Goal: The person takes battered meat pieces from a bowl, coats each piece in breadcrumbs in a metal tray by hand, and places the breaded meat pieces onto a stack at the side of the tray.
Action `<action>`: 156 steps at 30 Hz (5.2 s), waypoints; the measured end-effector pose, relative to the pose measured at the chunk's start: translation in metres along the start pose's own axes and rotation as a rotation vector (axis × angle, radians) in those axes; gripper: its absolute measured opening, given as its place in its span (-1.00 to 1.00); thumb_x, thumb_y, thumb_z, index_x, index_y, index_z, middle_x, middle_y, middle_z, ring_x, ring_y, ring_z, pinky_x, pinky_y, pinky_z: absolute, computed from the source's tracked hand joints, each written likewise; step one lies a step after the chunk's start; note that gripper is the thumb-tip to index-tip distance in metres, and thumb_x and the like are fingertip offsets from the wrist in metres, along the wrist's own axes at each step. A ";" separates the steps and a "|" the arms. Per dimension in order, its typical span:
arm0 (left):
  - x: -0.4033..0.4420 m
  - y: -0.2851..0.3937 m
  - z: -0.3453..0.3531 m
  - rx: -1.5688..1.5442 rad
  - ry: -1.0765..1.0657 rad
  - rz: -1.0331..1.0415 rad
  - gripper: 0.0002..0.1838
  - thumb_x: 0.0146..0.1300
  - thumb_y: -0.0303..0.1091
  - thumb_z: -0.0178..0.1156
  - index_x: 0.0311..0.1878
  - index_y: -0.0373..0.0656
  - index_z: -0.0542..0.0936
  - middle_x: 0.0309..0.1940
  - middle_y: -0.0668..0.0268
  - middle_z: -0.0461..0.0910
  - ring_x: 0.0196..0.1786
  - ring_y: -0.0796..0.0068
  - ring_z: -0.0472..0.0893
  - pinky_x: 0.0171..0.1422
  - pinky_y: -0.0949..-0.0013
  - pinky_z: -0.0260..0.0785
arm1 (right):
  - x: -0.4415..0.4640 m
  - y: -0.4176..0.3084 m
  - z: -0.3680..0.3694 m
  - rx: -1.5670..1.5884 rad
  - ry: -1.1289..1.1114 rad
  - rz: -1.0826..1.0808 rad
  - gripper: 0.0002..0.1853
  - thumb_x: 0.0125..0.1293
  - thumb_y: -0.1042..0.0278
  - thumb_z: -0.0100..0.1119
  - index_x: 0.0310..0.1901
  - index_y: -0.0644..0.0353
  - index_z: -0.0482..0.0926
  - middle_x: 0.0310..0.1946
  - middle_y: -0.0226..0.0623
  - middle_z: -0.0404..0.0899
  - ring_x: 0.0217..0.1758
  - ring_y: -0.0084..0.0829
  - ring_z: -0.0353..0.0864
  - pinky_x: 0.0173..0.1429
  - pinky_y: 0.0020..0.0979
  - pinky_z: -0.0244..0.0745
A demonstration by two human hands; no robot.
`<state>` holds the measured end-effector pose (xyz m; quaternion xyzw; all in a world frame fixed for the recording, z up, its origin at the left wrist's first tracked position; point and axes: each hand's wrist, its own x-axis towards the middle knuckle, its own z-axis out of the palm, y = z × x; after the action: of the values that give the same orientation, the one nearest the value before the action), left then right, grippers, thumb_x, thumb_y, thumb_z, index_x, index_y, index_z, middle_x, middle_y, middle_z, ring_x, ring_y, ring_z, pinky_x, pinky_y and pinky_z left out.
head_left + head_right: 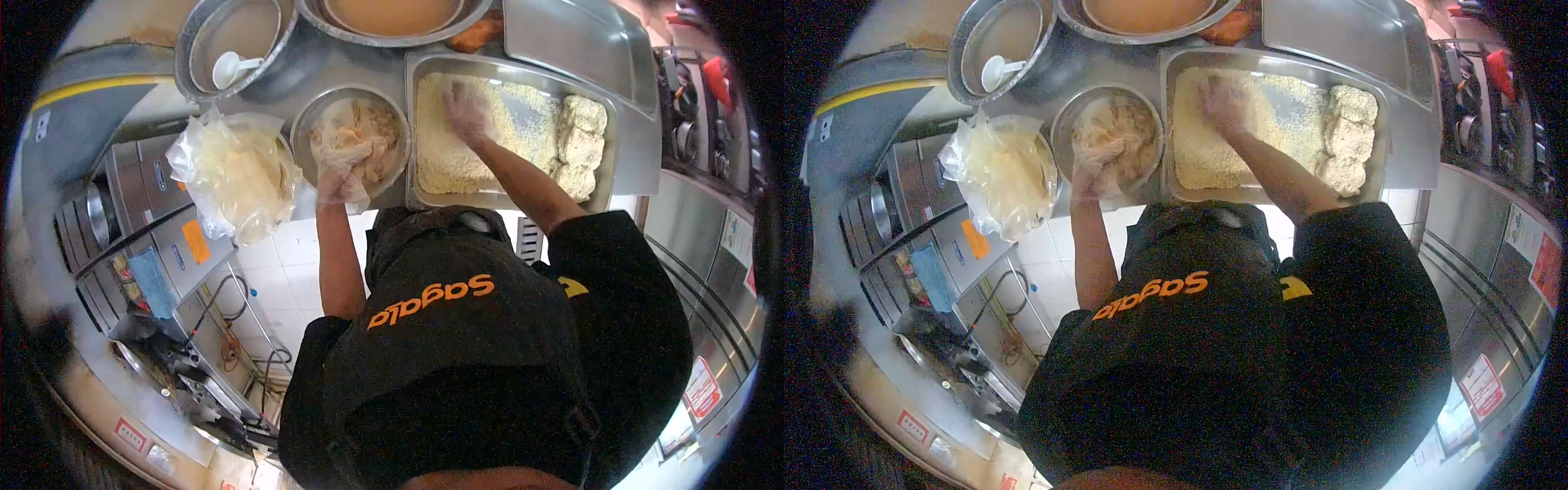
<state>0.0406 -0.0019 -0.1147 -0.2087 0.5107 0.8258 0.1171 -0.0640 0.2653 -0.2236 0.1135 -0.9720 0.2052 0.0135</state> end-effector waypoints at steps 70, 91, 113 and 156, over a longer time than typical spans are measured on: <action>-0.009 0.003 0.016 0.098 -0.026 -0.064 -0.64 0.20 -0.28 0.12 0.05 -0.14 0.39 -0.17 0.25 0.51 -0.19 0.39 0.53 -0.14 0.34 0.44 | -0.029 0.051 -0.033 0.158 -0.326 0.274 -0.60 0.11 0.01 0.10 -0.40 0.29 0.53 -0.35 -0.10 0.58 -0.38 -0.23 0.48 -0.29 -0.21 0.40; -0.004 0.010 -0.010 0.973 -0.121 0.263 -0.66 0.12 -0.21 0.19 -0.15 -0.29 0.52 -0.25 0.12 0.56 -0.20 0.25 0.53 -0.13 0.34 0.35 | -0.196 0.200 -0.222 -0.017 -0.009 0.782 -0.68 0.12 0.11 0.13 -0.20 0.13 0.61 -0.32 -0.15 0.61 -0.28 -0.32 0.61 -0.14 -0.34 0.48; -0.058 0.064 0.077 1.441 0.270 0.586 -0.74 0.01 -0.22 0.26 -0.29 -0.20 0.61 -0.38 0.09 0.59 -0.29 0.22 0.57 -0.17 0.25 0.37 | -0.026 -0.015 -0.022 1.542 -0.697 0.329 -0.63 0.21 0.19 0.00 -0.03 0.25 0.48 -0.30 -0.33 0.55 -0.31 -0.54 0.50 -0.23 -0.47 0.42; 0.066 -0.083 -0.054 1.554 -0.145 -0.101 -0.54 0.12 -0.17 0.06 0.13 0.00 0.40 0.10 0.28 0.43 0.10 0.28 0.43 0.20 0.27 0.19 | 0.063 0.013 -0.074 0.718 -0.592 0.044 -0.51 0.23 -0.09 -0.02 -0.04 0.17 0.51 -0.14 -0.33 0.56 -0.10 -0.42 0.50 0.06 -0.33 0.32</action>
<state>0.0278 -0.0142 -0.2328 -0.0354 0.9233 0.2368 0.3003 -0.1299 0.2936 -0.1563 0.1442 -0.8035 0.4878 -0.3092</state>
